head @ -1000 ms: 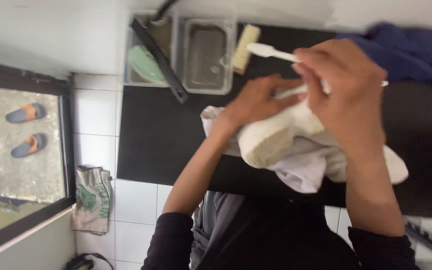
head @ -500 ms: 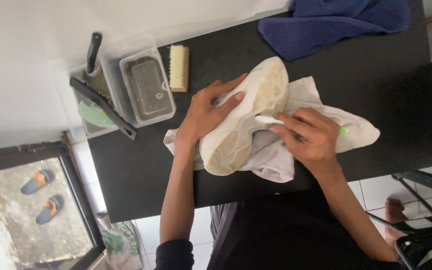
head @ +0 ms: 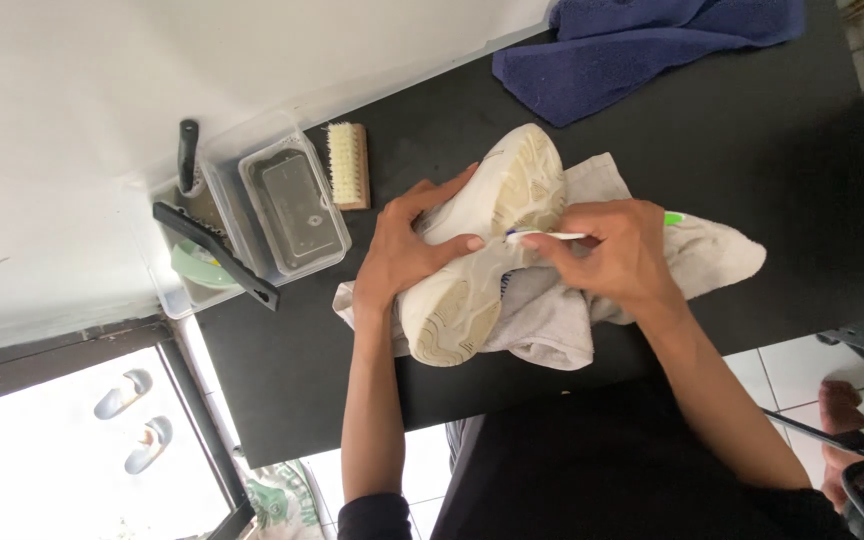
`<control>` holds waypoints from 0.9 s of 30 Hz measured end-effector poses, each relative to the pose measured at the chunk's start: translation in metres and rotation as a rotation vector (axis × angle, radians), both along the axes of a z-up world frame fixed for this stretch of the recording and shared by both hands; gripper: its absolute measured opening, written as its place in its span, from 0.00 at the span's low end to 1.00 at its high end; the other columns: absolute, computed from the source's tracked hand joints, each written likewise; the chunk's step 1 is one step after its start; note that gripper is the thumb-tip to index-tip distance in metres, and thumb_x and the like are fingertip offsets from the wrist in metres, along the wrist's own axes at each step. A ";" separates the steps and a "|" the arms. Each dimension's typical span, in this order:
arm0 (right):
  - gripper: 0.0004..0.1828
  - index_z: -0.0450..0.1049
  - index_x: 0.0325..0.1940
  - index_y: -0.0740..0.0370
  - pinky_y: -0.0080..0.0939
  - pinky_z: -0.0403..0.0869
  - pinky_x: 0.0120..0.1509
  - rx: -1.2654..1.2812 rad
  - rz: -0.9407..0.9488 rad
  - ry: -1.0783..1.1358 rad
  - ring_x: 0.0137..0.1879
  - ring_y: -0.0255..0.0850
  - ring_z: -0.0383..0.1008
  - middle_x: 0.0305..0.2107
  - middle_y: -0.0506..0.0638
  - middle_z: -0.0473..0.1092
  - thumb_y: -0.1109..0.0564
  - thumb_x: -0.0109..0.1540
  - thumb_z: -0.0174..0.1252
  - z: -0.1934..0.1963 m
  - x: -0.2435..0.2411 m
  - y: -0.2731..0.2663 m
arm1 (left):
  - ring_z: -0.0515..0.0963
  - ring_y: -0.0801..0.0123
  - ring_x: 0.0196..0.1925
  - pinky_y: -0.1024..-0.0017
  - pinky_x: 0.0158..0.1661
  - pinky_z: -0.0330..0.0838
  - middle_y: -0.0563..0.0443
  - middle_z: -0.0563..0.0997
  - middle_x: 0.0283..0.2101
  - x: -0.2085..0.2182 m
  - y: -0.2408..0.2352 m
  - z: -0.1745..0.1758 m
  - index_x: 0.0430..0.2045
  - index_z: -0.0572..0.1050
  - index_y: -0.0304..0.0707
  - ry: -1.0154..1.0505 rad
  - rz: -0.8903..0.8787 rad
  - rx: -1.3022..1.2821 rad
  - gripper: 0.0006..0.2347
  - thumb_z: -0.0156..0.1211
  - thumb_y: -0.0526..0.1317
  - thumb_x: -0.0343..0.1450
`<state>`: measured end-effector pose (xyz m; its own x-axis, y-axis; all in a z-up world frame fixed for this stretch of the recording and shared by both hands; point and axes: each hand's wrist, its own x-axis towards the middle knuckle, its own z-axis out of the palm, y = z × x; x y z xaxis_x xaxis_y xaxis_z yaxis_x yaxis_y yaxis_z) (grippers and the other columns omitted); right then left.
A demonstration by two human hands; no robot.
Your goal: The person scrubs the sole of a white sneaker with a toothbrush and wipes it with a cloth. The shoe is held on a black table while the person repeatedly brushes and wipes the sole surface.
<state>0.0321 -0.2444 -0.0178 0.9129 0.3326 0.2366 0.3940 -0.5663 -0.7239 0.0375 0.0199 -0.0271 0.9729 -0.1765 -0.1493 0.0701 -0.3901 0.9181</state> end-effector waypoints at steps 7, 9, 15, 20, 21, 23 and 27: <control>0.28 0.66 0.13 0.56 0.38 0.58 0.23 -0.017 0.000 0.041 0.14 0.46 0.61 0.05 0.49 0.58 0.43 0.60 0.69 0.001 -0.001 0.013 | 0.82 0.58 0.49 0.53 0.55 0.73 0.51 0.85 0.42 -0.001 -0.003 0.006 0.56 0.79 0.62 0.039 0.029 -0.017 0.33 0.82 0.57 0.54; 0.28 0.67 0.14 0.56 0.37 0.59 0.24 -0.047 -0.020 0.038 0.14 0.46 0.61 0.05 0.49 0.57 0.43 0.61 0.69 -0.005 0.001 -0.002 | 0.81 0.60 0.48 0.55 0.55 0.72 0.52 0.84 0.41 -0.002 -0.003 0.006 0.55 0.79 0.63 0.055 0.036 -0.021 0.33 0.82 0.57 0.53; 0.26 0.68 0.14 0.53 0.35 0.61 0.23 -0.044 0.017 0.050 0.15 0.44 0.62 0.05 0.47 0.58 0.43 0.61 0.67 0.001 0.002 0.005 | 0.81 0.62 0.48 0.56 0.54 0.72 0.52 0.84 0.40 0.001 -0.004 0.006 0.55 0.79 0.63 0.062 0.047 -0.040 0.33 0.83 0.56 0.53; 0.28 0.66 0.13 0.55 0.36 0.59 0.22 -0.077 0.010 -0.001 0.14 0.46 0.60 0.04 0.49 0.56 0.42 0.60 0.69 0.005 -0.002 0.007 | 0.80 0.62 0.47 0.55 0.54 0.73 0.52 0.84 0.40 0.000 -0.002 0.007 0.55 0.79 0.63 0.050 0.049 -0.036 0.33 0.83 0.57 0.54; 0.28 0.66 0.14 0.55 0.36 0.60 0.23 -0.055 0.010 -0.005 0.13 0.45 0.60 0.04 0.48 0.55 0.42 0.61 0.68 -0.002 0.003 0.004 | 0.81 0.60 0.48 0.55 0.54 0.73 0.51 0.84 0.41 0.001 -0.001 0.008 0.55 0.78 0.64 0.063 0.045 -0.023 0.33 0.83 0.57 0.53; 0.27 0.66 0.15 0.54 0.36 0.60 0.23 -0.038 0.001 0.013 0.13 0.45 0.59 0.04 0.47 0.54 0.42 0.62 0.67 -0.002 -0.001 -0.002 | 0.81 0.58 0.49 0.56 0.54 0.72 0.51 0.84 0.42 -0.002 -0.003 0.008 0.56 0.78 0.66 0.098 0.031 -0.013 0.33 0.82 0.57 0.53; 0.28 0.65 0.15 0.57 0.38 0.61 0.24 -0.089 0.022 -0.046 0.14 0.46 0.60 0.05 0.48 0.54 0.45 0.61 0.69 0.014 0.000 0.000 | 0.81 0.57 0.49 0.55 0.55 0.72 0.50 0.84 0.42 0.000 -0.003 0.011 0.55 0.79 0.64 0.070 0.042 -0.024 0.33 0.82 0.57 0.53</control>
